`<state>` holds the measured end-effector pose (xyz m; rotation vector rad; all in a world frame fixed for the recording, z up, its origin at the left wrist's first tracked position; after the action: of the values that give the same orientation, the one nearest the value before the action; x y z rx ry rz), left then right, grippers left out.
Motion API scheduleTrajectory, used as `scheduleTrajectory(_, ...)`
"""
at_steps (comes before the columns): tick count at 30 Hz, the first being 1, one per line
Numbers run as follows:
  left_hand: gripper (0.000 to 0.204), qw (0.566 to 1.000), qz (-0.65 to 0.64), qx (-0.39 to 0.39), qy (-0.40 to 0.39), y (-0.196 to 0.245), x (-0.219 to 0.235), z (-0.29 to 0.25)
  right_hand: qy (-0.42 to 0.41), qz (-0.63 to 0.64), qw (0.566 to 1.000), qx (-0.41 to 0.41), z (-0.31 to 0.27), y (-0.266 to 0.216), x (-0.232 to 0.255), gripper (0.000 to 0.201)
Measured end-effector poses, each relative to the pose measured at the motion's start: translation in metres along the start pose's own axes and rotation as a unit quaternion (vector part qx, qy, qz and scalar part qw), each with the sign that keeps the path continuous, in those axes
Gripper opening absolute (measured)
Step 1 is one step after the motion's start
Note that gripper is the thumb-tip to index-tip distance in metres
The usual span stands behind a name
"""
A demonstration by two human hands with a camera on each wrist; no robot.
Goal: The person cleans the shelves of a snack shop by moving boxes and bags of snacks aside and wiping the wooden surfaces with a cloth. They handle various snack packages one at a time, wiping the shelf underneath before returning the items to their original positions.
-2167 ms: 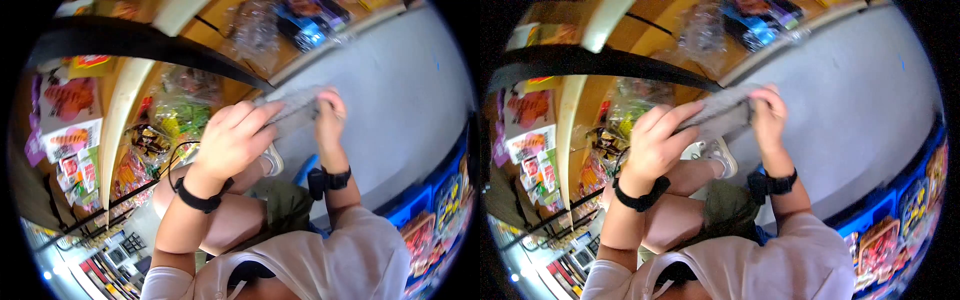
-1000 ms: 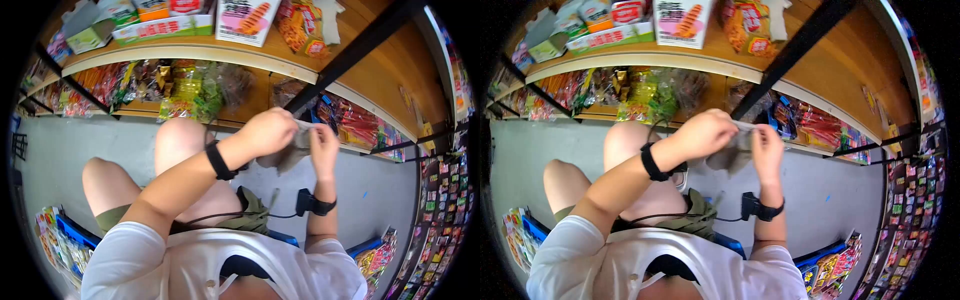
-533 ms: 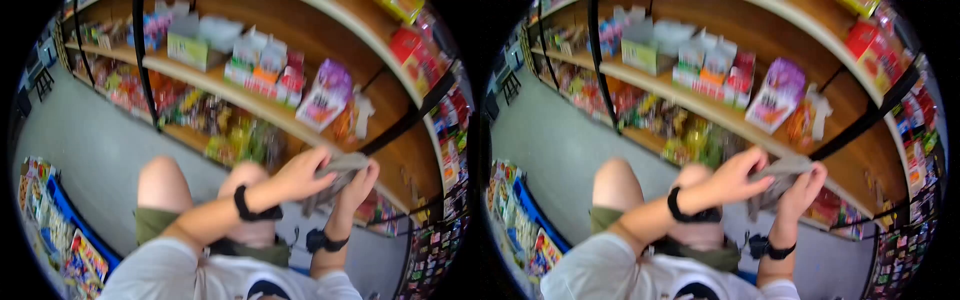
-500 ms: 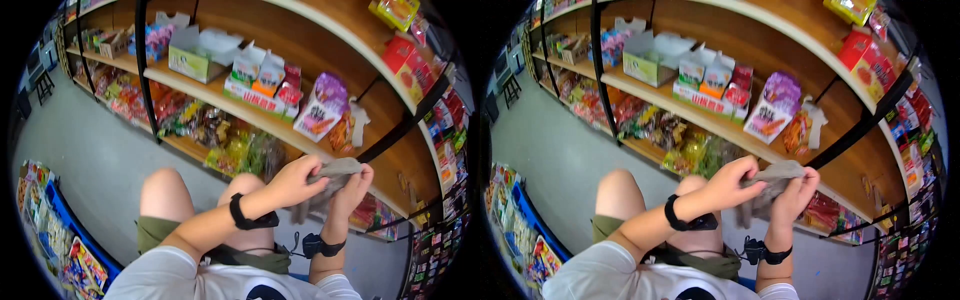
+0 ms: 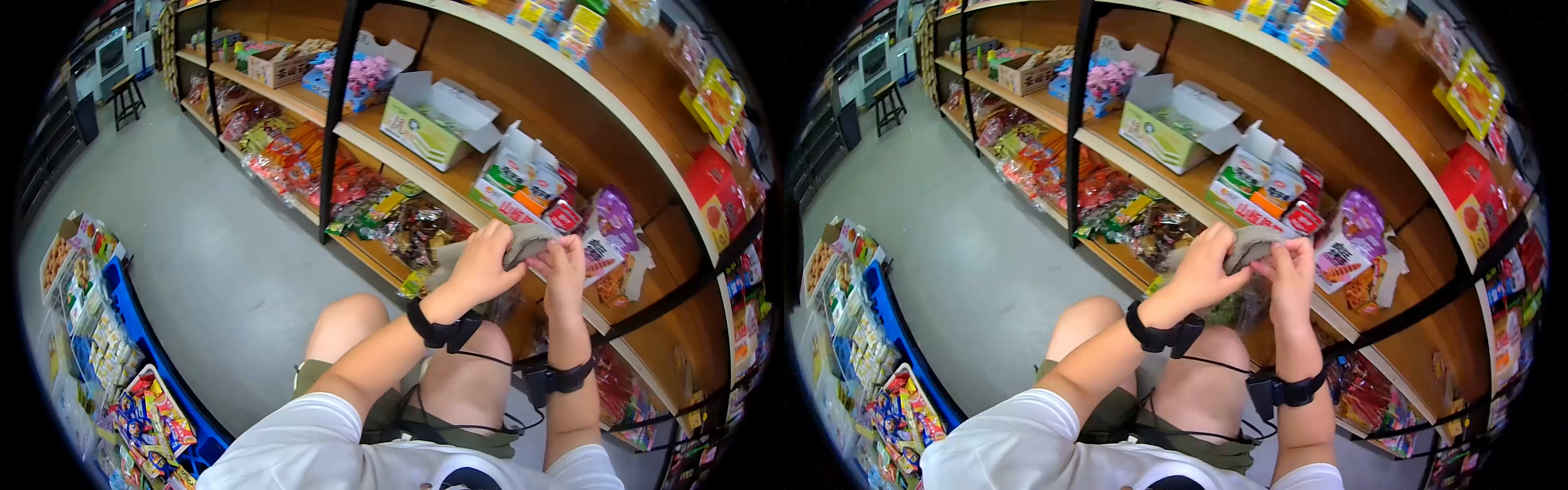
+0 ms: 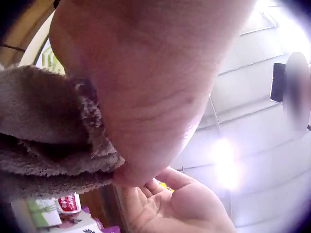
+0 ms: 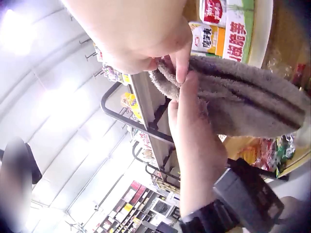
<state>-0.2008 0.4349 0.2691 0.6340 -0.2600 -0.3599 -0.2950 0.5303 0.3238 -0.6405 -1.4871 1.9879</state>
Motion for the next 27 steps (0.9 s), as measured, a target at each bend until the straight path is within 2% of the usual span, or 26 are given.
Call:
scheduleTrajectory(3, 0.037, 0.997, -0.016, 0.036, 0.065, -0.021, 0.014, -0.004, -0.048, 0.002, 0.999, -0.016, 0.015, 0.001, -0.036, 0.006)
scheduleTrajectory(6, 0.035, 0.991, -0.020, 0.091, 0.101, -0.053, 0.029, -0.018, -0.114, -0.057, 0.992, 0.000, 0.023, 0.021, -0.067, 0.006)
scheduleTrajectory(7, 0.033, 0.987, -0.027, 0.109, 0.114, -0.063, 0.034, -0.021, -0.163, -0.078, 0.983, 0.037, 0.030, 0.038, -0.073, 0.008)
scheduleTrajectory(8, 0.032, 0.984, -0.027, 0.134, 0.117, -0.076, 0.039, -0.025, -0.175, -0.097, 0.979, 0.041, 0.033, 0.048, -0.077, 0.010)
scheduleTrajectory(9, 0.030, 0.980, -0.025, 0.156, 0.121, -0.088, 0.044, -0.028, -0.205, -0.136, 0.969, 0.000, 0.041, 0.060, -0.077, 0.011)
scheduleTrajectory(11, 0.030, 0.972, -0.001, 0.188, 0.138, -0.103, 0.053, -0.030, -0.211, -0.150, 0.965, -0.048, 0.056, 0.081, -0.082, 0.012)
scheduleTrajectory(12, 0.032, 0.968, -0.004, 0.217, 0.125, -0.114, 0.054, -0.030, -0.201, -0.217, 0.955, 0.023, 0.066, 0.085, -0.083, 0.013)
scheduleTrajectory(14, 0.035, 0.975, 0.002, 0.155, 0.159, -0.136, 0.050, -0.023, -0.194, -0.346, 0.906, 0.150, 0.084, 0.099, -0.089, 0.015)
scheduleTrajectory(15, 0.036, 0.976, 0.008, 0.133, 0.175, -0.150, 0.049, -0.020, -0.192, -0.372, 0.892, 0.170, 0.090, 0.099, -0.096, 0.016)
scheduleTrajectory(16, 0.036, 0.977, 0.051, 0.069, 0.197, -0.163, 0.050, -0.017, -0.205, -0.384, 0.883, 0.176, 0.097, 0.100, -0.102, 0.016)
scheduleTrajectory(17, 0.043, 0.980, 0.096, 0.042, 0.171, -0.176, 0.051, -0.018, -0.222, -0.397, 0.872, 0.179, 0.103, 0.102, -0.109, 0.015)
scheduleTrajectory(20, 0.033, 0.983, 0.132, 0.053, 0.120, -0.217, 0.060, -0.022, -0.305, -0.406, 0.859, 0.059, 0.120, 0.114, -0.135, 0.013)
scheduleTrajectory(21, 0.031, 0.983, 0.129, 0.060, 0.114, -0.230, 0.063, -0.027, -0.338, -0.414, 0.841, 0.087, 0.126, 0.121, -0.143, 0.012)
scheduleTrajectory(23, 0.031, 0.983, 0.119, 0.098, 0.104, -0.256, 0.068, -0.032, -0.384, -0.435, 0.813, 0.044, 0.137, 0.139, -0.159, 0.011)
scheduleTrajectory(27, 0.027, 0.964, 0.142, 0.203, 0.099, -0.290, 0.075, -0.039, -0.430, -0.465, 0.774, 0.020, 0.150, 0.184, -0.192, 0.011)
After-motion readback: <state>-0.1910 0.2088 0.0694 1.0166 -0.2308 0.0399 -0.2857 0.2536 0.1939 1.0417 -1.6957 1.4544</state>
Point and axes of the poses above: each hand's wrist, its own z-axis towards the middle knuckle, its own x-axis out of the back of the hand, y = z × x, the point moved 1 cm from there along z, towards the middle knuckle
